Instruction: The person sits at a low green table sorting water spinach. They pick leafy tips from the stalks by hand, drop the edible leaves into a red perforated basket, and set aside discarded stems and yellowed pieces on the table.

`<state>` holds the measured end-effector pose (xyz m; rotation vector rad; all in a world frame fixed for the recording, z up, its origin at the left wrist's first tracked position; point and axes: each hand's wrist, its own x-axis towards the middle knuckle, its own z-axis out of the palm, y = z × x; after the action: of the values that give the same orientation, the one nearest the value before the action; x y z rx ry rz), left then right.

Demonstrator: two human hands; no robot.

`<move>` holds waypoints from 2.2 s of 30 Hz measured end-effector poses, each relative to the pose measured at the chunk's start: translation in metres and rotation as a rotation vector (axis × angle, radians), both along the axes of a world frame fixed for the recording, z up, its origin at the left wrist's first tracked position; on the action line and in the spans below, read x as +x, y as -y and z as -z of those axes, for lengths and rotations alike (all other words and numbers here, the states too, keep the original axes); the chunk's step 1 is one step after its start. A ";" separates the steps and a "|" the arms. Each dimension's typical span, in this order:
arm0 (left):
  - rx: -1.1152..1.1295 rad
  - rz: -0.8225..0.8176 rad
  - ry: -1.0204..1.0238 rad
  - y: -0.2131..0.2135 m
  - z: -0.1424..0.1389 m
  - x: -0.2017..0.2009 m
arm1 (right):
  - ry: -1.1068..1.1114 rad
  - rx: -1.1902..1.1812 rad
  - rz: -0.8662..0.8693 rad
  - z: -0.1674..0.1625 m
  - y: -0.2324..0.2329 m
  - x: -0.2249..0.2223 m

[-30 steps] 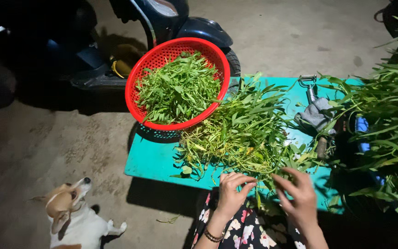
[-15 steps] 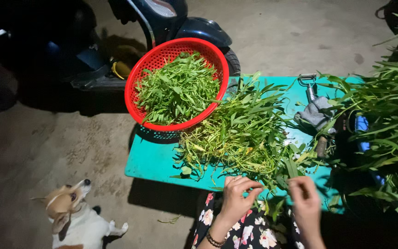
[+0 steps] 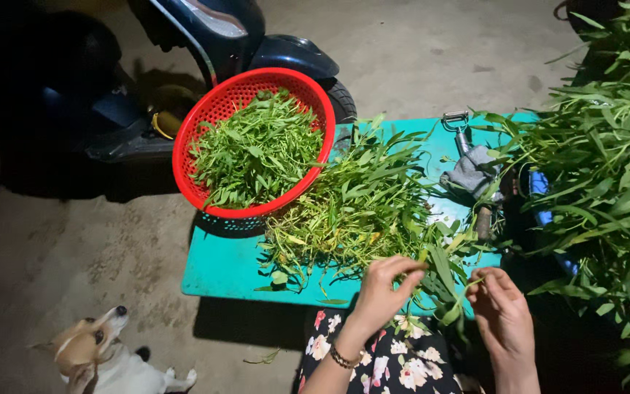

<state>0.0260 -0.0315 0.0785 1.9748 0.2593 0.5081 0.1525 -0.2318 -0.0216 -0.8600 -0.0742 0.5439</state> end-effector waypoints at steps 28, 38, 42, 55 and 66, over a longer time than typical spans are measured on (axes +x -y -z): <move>-0.070 -0.036 0.011 0.011 0.044 0.005 | 0.289 -0.311 -0.004 -0.011 -0.041 -0.027; -0.155 -0.140 0.027 -0.008 0.059 0.021 | 0.214 -0.219 0.151 -0.003 -0.048 -0.008; 0.478 -0.380 0.392 -0.064 0.042 0.028 | 0.242 -0.257 0.175 -0.007 -0.037 0.002; 0.162 -0.452 -0.208 -0.167 0.031 -0.014 | 0.067 -0.269 -0.066 0.010 -0.049 -0.001; -0.121 -0.243 0.276 -0.124 0.021 -0.036 | 0.054 -0.253 -0.064 0.008 -0.053 -0.007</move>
<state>-0.0104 0.0921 0.0575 1.7403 0.3487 0.8919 0.1460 -0.1791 -0.0299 -1.1224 -0.0836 0.5982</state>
